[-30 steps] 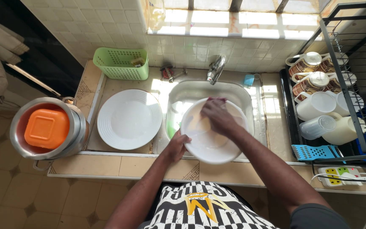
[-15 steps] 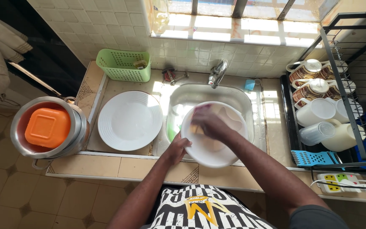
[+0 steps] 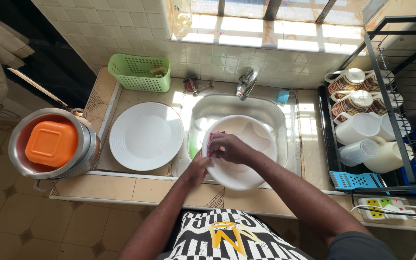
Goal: Washing plates and a frying pan in a kitchen sink using a sponge and soap
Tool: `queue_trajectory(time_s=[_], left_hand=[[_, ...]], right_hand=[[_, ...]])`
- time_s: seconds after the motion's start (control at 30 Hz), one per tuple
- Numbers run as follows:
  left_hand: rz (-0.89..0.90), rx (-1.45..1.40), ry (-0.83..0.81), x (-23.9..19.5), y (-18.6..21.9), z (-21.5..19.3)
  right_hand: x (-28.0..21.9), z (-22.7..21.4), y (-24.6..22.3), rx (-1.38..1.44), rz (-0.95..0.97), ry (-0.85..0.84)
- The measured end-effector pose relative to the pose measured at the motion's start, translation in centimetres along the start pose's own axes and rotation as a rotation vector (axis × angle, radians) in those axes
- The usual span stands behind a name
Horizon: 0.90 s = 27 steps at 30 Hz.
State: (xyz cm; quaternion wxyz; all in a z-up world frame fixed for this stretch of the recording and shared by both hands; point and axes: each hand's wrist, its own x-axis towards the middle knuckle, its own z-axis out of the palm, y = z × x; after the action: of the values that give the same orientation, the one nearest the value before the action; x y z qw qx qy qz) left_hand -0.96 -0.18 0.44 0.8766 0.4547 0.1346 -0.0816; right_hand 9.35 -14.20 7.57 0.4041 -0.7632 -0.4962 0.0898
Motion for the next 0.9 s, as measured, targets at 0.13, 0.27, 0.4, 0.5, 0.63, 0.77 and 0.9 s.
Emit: queue_trajectory(time_s=[0.13, 0.27, 0.4, 0.5, 0.63, 0.77, 0.9], left_hand=[[-0.015, -0.015, -0.004, 2.2, -4.4, -3.7], [-0.011, 0.016, 0.014, 1.8, -2.9, -2.5], [-0.02, -0.03, -0.005, 2.5, -4.6, -4.9], [-0.028, -0.047, -0.011, 5.4, -8.7, -8.4], [-0.023, -0.013, 0.006, 2.0, -2.7, -2.7], [-0.022, -0.01, -0.015, 2.9, -4.3, -4.6], [-0.005, -0.002, -0.036, 1.5, -2.2, -2.6]], right_hand=[[0.2, -0.8, 3.2, 0.007, 0.067, 0.168], [0.6, 0.4, 3.9, -0.132, 0.137, 0.323], [0.7, 0.8, -1.1, 0.179, 0.094, 0.088], [1.3, -0.1, 1.4, -0.013, 0.134, 0.224], [1.6, 0.7, 4.2, -0.185, 0.366, 0.464], [1.0, 2.6, 2.0, 0.241, 0.354, 0.136], [1.1, 1.5, 1.9, 0.285, 0.335, 0.083]])
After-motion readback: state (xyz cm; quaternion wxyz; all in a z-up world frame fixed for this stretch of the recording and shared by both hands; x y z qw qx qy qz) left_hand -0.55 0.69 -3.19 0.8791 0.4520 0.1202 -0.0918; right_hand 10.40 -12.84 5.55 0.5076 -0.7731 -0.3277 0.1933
